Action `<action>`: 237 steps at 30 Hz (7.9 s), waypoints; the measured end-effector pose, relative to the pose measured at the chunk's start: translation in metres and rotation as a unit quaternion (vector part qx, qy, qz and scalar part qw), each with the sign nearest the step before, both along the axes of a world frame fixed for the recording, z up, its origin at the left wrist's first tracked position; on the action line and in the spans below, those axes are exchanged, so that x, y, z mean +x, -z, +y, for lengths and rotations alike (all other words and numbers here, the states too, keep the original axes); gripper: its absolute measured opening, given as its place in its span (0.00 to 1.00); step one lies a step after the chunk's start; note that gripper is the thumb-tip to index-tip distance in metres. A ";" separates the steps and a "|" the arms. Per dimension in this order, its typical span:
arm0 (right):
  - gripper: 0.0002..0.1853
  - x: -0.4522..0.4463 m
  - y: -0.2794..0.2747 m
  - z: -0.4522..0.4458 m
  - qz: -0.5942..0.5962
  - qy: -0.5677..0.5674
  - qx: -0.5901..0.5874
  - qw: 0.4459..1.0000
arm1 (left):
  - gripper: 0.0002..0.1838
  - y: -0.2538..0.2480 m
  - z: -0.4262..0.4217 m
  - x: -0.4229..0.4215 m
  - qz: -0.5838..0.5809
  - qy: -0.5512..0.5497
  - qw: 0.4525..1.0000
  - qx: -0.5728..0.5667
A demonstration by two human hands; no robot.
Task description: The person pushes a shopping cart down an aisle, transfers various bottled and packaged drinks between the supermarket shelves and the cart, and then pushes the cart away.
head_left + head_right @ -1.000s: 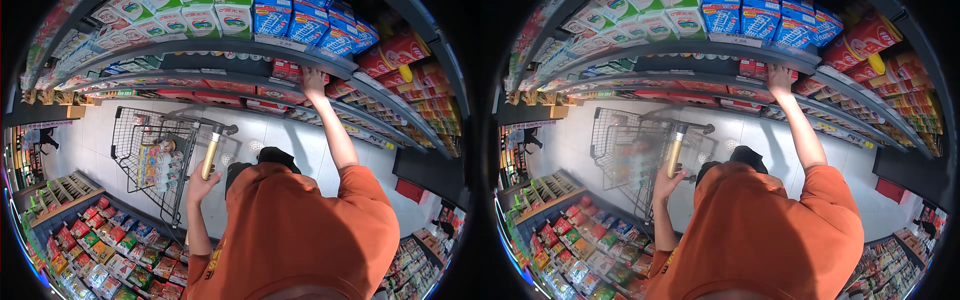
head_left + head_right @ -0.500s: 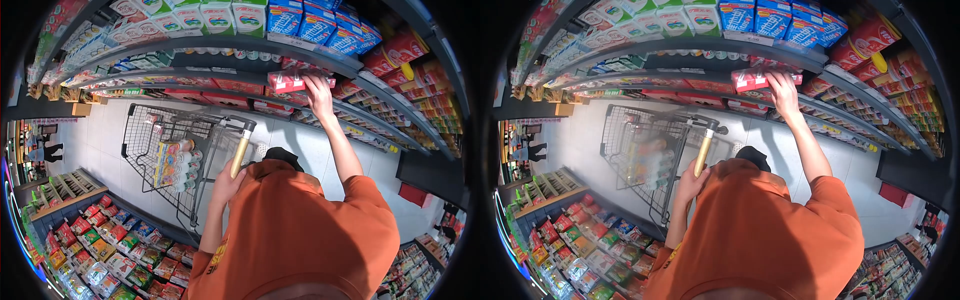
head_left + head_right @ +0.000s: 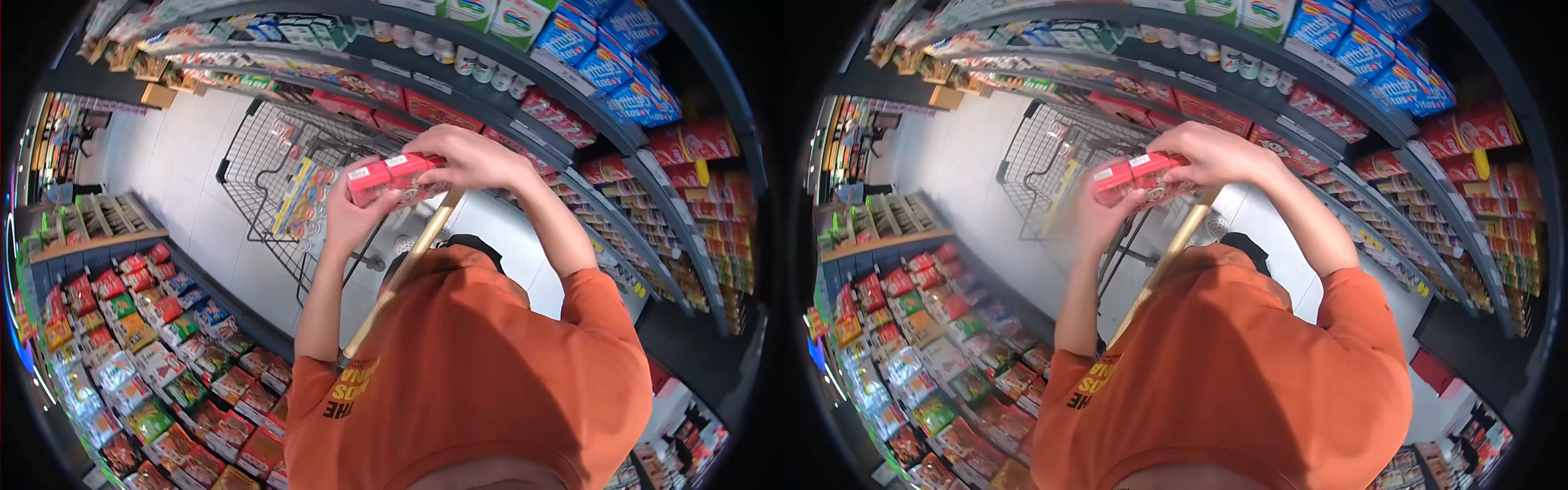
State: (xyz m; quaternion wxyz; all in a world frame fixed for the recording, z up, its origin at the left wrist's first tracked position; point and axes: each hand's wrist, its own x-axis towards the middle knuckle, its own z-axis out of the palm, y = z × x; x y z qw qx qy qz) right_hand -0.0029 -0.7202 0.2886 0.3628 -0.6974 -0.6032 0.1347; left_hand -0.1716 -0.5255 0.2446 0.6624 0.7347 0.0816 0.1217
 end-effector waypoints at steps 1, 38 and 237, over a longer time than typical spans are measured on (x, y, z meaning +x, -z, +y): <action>0.28 0.002 -0.001 0.011 0.051 0.006 -0.001 0.999 | 0.27 -0.009 0.006 -0.006 0.089 -0.043 0.995 0.000; 0.25 -0.002 0.218 0.189 -0.028 0.020 -0.224 0.974 | 0.26 0.172 0.089 -0.105 0.322 -0.224 0.864 0.316; 0.15 -0.101 0.112 0.145 -0.150 0.178 -0.072 0.970 | 0.28 0.158 0.131 -0.053 0.172 -0.058 0.940 0.290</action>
